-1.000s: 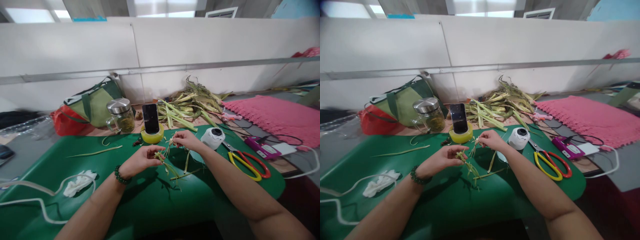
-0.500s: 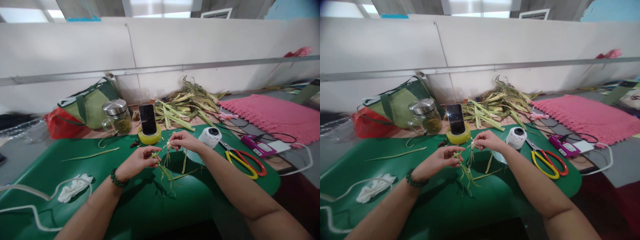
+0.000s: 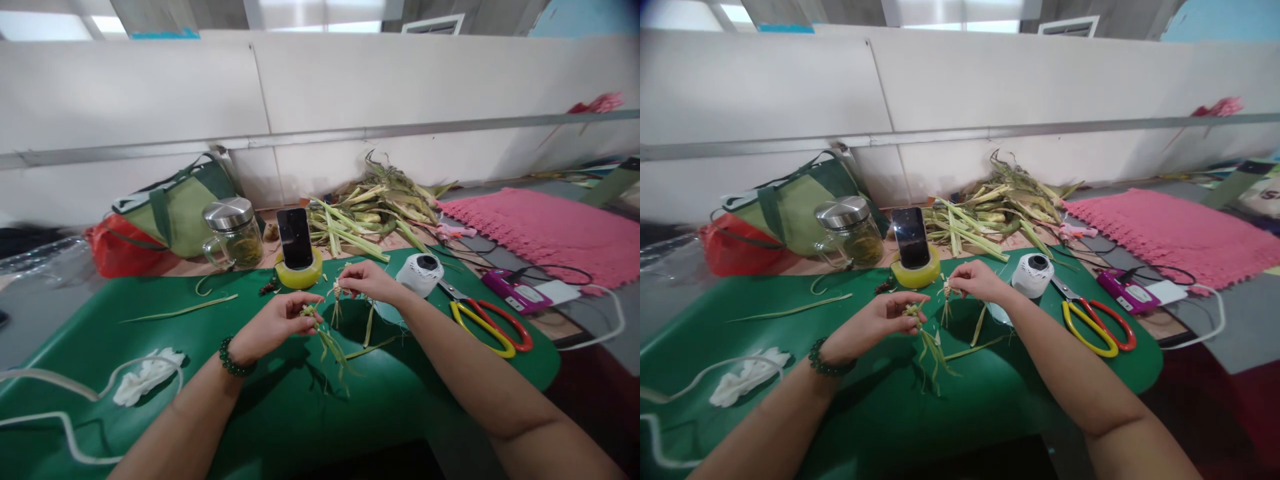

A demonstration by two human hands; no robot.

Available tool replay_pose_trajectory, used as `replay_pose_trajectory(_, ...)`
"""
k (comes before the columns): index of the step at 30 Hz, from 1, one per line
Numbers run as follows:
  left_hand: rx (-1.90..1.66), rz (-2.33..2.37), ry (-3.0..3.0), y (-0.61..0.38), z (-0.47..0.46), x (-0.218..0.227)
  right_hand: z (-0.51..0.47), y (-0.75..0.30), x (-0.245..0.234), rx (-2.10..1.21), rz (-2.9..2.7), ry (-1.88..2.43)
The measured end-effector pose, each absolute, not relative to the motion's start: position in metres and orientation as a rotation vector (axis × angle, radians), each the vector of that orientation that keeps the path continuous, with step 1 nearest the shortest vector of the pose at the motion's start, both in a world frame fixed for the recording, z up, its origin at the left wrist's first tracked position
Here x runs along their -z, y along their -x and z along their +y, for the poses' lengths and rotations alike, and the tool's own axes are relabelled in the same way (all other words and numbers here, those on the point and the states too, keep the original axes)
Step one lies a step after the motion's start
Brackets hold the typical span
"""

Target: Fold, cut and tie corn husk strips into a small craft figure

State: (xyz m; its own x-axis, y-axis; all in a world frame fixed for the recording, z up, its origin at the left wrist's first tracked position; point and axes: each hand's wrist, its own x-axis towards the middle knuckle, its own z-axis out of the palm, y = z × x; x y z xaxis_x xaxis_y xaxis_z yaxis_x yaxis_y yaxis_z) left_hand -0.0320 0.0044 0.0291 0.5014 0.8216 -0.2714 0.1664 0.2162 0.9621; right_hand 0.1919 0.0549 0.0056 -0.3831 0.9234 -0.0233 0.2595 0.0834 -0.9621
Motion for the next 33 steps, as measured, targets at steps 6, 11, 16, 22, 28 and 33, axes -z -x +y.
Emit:
replay_pose_trajectory(6,-0.586,0.955,-1.323,0.033,0.004,-0.029,0.059,-0.194,0.001,-1.221,-1.802,1.186)
replay_pose_trajectory(11,-0.616,0.953,-1.353,0.034,0.003,-0.031,0.061,-0.194,0.004,-1.138,-1.867,1.237)
replay_pose_trajectory(16,-0.619,0.975,-1.395,0.034,0.001,-0.034,0.063,-0.194,0.011,-1.030,-1.945,1.291)
replay_pose_trajectory(22,-0.630,0.971,-1.391,0.033,0.001,-0.033,0.066,-0.194,0.016,-0.892,-2.038,1.370)
replay_pose_trajectory(28,-0.625,0.976,-1.377,0.032,0.003,-0.031,0.068,-0.191,0.021,-0.553,-2.233,1.468)
replay_pose_trajectory(33,-0.638,1.008,-1.367,0.032,0.004,-0.031,0.065,-0.191,0.019,-0.388,-2.190,1.445)
